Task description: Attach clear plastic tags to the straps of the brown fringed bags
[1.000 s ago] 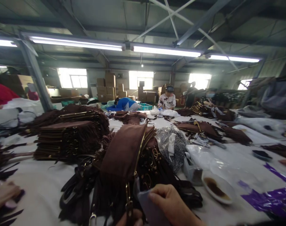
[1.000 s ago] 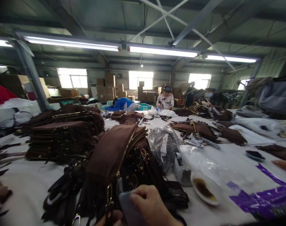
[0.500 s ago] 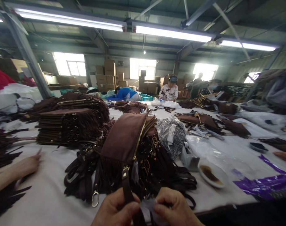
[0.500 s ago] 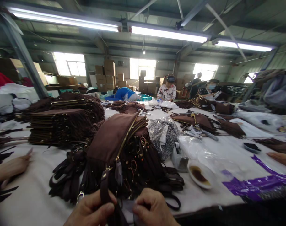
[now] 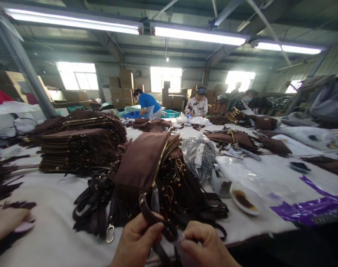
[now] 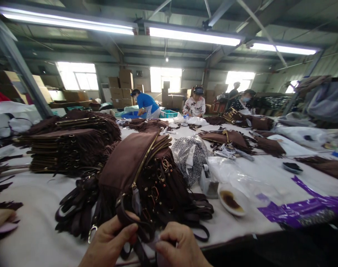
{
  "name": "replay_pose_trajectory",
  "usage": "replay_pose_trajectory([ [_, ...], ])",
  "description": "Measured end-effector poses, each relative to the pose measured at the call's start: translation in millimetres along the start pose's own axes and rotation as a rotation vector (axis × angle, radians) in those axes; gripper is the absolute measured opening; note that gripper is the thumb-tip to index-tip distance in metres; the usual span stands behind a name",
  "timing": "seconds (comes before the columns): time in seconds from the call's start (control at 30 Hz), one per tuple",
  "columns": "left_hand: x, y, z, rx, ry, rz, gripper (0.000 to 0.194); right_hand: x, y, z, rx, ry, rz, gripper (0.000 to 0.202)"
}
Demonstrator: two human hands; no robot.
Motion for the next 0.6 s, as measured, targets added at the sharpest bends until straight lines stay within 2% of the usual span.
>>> replay_pose_trajectory([
  [0.17,3,2.7,-2,-0.008,-0.012,-0.044,0.025,0,0,1,0.021,-0.011,0.004,0.024],
  [0.37,5,17.8,-4,0.047,-0.101,-0.164,0.021,5,-4,0,0.040,-0.049,0.018,0.025],
  [0.6,0,30.5,-11,0.088,-0.065,-0.176,0.019,11,-9,8,0.043,-0.036,0.010,0.025],
])
Point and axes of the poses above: each hand's wrist, its own x-axis away from the middle knuckle, its own y-axis out of the palm, z = x × y, the point moved 9 cm from there along -x, towards the middle knuckle, and after that the axes turned 5 degrees about y, right-handed, at the moved point
